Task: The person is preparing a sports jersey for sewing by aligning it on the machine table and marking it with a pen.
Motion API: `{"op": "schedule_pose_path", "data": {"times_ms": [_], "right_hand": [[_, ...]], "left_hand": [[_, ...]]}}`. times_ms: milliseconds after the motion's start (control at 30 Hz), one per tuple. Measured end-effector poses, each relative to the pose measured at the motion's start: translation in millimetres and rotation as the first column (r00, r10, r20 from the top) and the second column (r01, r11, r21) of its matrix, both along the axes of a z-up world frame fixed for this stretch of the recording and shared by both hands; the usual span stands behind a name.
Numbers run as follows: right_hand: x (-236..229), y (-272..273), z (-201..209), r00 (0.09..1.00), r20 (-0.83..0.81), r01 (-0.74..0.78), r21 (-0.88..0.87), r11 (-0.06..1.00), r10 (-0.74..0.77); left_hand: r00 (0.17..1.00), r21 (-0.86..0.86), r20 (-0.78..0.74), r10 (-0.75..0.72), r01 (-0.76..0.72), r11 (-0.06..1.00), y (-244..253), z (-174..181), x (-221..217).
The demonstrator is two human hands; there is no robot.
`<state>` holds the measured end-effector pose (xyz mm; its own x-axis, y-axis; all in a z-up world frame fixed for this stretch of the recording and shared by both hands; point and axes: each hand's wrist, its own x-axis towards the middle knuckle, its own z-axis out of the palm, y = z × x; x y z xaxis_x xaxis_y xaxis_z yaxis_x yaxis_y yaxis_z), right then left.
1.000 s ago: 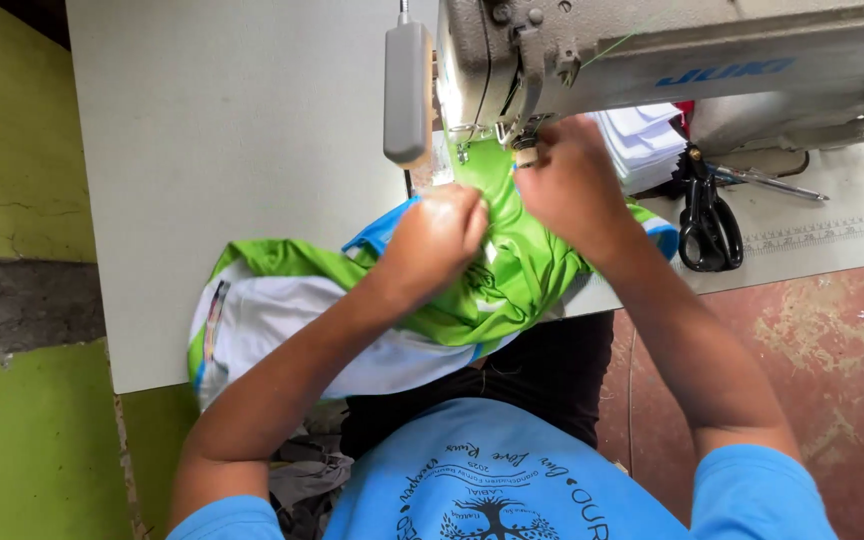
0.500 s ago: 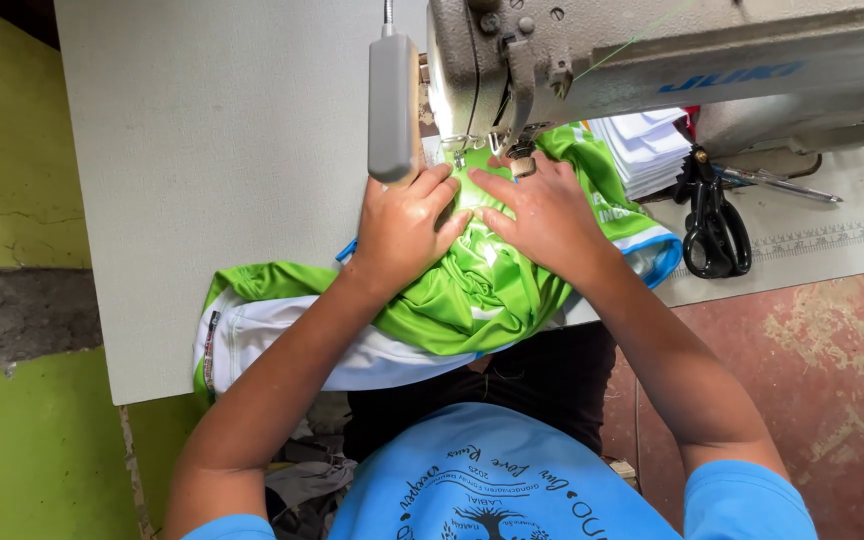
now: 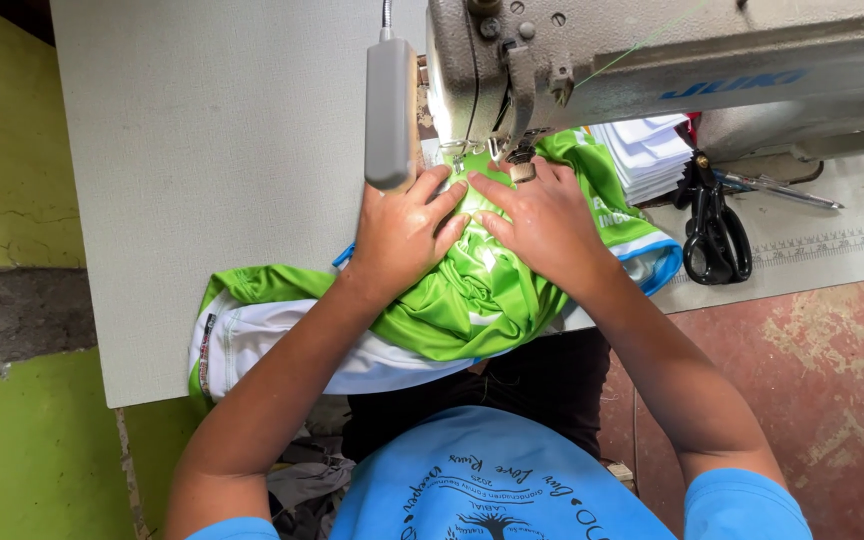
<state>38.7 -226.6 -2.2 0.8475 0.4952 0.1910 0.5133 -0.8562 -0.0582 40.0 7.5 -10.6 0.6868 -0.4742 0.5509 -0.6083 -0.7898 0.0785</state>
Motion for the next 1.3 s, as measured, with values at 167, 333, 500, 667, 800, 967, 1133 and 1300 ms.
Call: {"op": "schedule_pose_path", "data": {"times_ms": [167,333,500,667,800,967,1133,1300], "right_hand": [[-8,1,6,0.995,0.096,-0.040,0.003,0.999,0.040],[-16,-20,21,0.982,0.176,-0.095,0.107,0.990,0.075],[-40,-114,77,0.982,0.187,-0.079,0.476,0.876,-0.013],[-56,-215,54,0.893,0.330,0.143,0.435,0.889,-0.305],[-59,-228,34,0.876,0.389,0.145,0.352,0.925,-0.285],[-61,-237,15,0.850,0.418,0.180,0.339,0.923,-0.319],[-61,-242,10,0.852,0.414,0.182,0.341,0.922,-0.321],[-61,-246,6,0.856,0.407,0.186,0.332,0.925,-0.318]], "left_hand": [[1.000,0.003,0.024,-0.008,0.008,1.000,1,11,1],[0.999,0.009,0.030,-0.012,0.011,1.000,0,10,2],[0.997,-0.065,-0.051,-0.058,0.055,0.996,-1,37,-5],[0.998,-0.057,-0.033,-0.053,0.051,0.997,-1,37,-5],[0.998,-0.038,-0.051,-0.026,0.024,0.999,-1,35,-7],[0.998,0.018,-0.056,0.003,-0.002,1.000,-2,39,-8],[0.999,0.053,-0.035,0.005,-0.003,0.999,-3,38,-10],[0.999,0.067,-0.038,-0.021,0.023,0.997,-4,39,-9]]}}
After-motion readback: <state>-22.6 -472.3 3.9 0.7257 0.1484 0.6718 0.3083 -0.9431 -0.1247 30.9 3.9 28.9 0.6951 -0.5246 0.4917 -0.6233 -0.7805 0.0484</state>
